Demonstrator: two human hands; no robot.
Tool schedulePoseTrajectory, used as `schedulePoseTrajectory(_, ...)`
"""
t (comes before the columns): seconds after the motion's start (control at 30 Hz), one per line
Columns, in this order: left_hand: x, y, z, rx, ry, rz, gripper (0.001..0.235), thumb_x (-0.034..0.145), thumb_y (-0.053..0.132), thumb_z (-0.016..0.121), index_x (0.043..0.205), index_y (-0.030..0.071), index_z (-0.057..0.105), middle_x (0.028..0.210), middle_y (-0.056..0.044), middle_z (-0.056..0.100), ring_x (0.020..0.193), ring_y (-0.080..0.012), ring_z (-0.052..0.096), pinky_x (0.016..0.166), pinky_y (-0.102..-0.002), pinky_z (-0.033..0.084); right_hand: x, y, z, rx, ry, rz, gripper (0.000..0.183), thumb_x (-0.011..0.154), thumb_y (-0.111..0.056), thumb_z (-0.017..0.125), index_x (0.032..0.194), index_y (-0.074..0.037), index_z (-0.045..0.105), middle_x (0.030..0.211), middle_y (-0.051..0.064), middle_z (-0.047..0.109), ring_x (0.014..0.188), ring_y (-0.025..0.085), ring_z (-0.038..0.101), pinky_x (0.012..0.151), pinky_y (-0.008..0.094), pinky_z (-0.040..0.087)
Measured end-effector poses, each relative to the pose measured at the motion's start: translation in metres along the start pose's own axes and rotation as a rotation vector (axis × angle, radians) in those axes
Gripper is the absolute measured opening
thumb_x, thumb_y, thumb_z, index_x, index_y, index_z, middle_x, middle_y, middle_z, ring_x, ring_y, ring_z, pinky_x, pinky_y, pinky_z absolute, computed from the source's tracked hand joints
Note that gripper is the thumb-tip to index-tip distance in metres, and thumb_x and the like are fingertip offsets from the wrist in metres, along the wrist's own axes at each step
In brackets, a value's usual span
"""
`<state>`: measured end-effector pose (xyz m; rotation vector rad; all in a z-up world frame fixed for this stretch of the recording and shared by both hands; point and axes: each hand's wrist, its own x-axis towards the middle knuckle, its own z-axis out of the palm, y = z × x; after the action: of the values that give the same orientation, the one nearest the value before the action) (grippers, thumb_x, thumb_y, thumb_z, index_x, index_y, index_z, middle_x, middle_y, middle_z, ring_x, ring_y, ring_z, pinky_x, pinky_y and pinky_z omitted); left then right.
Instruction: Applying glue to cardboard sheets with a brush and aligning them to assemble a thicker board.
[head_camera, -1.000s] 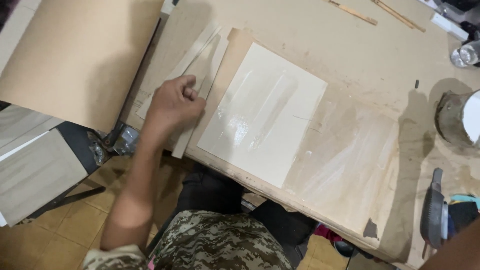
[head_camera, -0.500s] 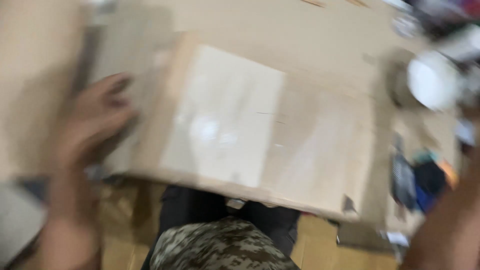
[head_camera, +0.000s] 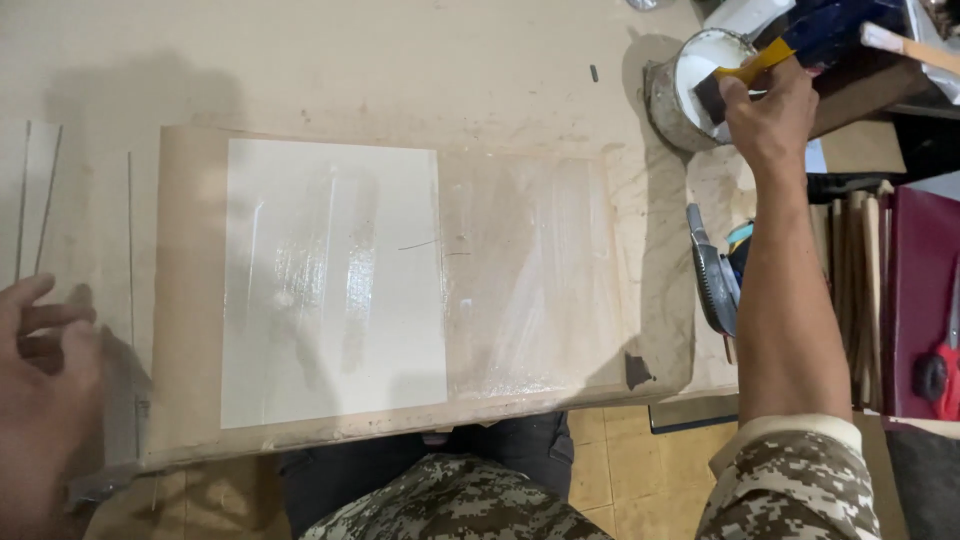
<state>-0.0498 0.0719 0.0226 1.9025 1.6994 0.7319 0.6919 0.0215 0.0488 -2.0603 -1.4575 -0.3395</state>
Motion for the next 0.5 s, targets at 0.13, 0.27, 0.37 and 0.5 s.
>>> schedulePoseTrajectory(0.13, -0.032, 0.017, 0.005, 0.390, 0.047, 0.189, 0.036, 0.116, 0.018, 0.065, 0.144, -0.004, 0.070, 0.115, -0.022, 0.073, 0.095, -0.0347, 0.071, 0.080, -0.043, 0.058, -0.003, -0.012, -0.018, 0.086, 0.047, -0.057, 0.009, 0.107, -0.003, 0.077, 0.114, -0.004, 0.070, 0.106, 0.012, 0.073, 0.091, 0.023, 0.070, 0.075, 0.035, 0.056)
schedulePoseTrajectory(0.27, -0.041, 0.083, 0.018, 0.446, -0.455, 0.198, 0.020, 0.096, 0.021, 0.055, 0.108, 0.020, 0.071, 0.084, -0.002, 0.076, 0.082, -0.0230, 0.071, 0.079, -0.040, 0.059, -0.004, 0.001, -0.037, 0.141, 0.163, -0.133, 0.011, 0.112, 0.000, 0.077, 0.118, 0.003, 0.068, 0.102, 0.013, 0.070, 0.087, 0.020, 0.066, 0.070, 0.032, 0.052)
schedulePoseTrajectory(0.37, -0.083, 0.073, 0.035, 0.202, -0.217, 0.575, 0.046, 0.083, 0.019, 0.073, 0.128, 0.017, 0.063, 0.124, -0.007, 0.070, 0.115, -0.0295, 0.065, 0.106, -0.051, 0.051, -0.009, -0.013, -0.038, -0.006, 0.109, 0.076, 0.020, 0.104, -0.016, 0.084, 0.111, -0.003, 0.070, 0.097, 0.008, 0.074, 0.080, 0.017, 0.069, 0.062, 0.030, 0.056)
schedulePoseTrajectory(0.5, -0.108, 0.066, 0.051, 0.261, -0.147, 0.664, 0.064, 0.079, 0.038, 0.076, 0.137, 0.019, 0.054, 0.136, -0.010, 0.062, 0.124, -0.0280, 0.061, 0.104, -0.060, 0.052, -0.024, -0.019, -0.056, -0.086, -0.021, 0.132, 0.025, 0.105, -0.020, 0.080, 0.115, -0.002, 0.065, 0.099, 0.010, 0.071, 0.081, 0.021, 0.067, 0.064, 0.035, 0.055)
